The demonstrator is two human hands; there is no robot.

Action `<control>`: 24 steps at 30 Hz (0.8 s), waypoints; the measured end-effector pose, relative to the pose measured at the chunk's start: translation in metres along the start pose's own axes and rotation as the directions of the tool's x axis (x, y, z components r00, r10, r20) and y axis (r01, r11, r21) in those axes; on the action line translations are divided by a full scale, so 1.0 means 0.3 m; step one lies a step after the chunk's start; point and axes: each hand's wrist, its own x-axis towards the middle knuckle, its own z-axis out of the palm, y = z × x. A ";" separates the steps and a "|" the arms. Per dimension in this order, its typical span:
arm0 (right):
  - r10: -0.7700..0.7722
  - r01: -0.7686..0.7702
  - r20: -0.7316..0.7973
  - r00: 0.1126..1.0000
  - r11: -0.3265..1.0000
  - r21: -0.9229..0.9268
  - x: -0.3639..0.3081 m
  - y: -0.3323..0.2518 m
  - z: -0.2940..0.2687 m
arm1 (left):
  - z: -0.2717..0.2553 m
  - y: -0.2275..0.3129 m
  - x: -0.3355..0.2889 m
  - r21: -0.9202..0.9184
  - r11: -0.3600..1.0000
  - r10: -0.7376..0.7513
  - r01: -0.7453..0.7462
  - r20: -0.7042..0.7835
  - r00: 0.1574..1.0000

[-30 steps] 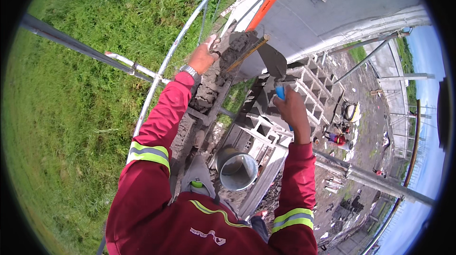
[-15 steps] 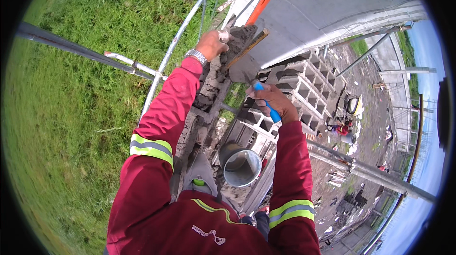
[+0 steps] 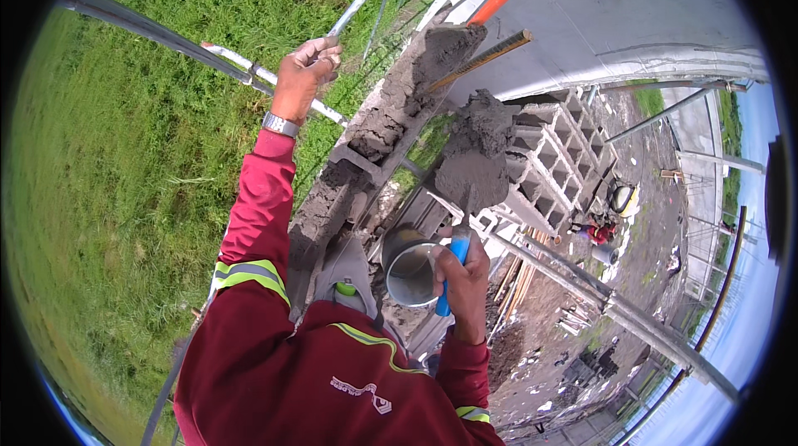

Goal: The person scoops mortar from a pile with a trowel and applies it to the top of a cinder block wall. They then pick up a cinder block, place it on the mortar bed, and tap it into position. The person repeats this process, adding mortar and placing additional blocks to extend the wall.

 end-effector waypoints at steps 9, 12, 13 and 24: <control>-0.215 0.034 -0.178 0.960 0.724 -0.689 0.064 0.246 0.155 | -0.002 -0.207 -0.187 0.239 0.970 -0.094 0.040 0.220 0.971; -0.359 0.157 0.008 0.933 0.389 -0.908 0.040 0.046 0.011 | 0.001 -0.228 -0.203 0.353 0.929 0.028 -0.114 0.240 0.970; -0.375 0.205 0.088 0.923 0.287 -0.936 0.030 -0.012 -0.037 | 0.003 -0.233 -0.206 0.356 0.922 0.074 -0.150 0.219 0.973; -0.336 0.259 0.603 0.723 -0.678 -0.688 0.138 -0.429 0.096 | 0.039 -0.260 -0.247 0.460 0.866 0.153 -0.193 0.122 0.981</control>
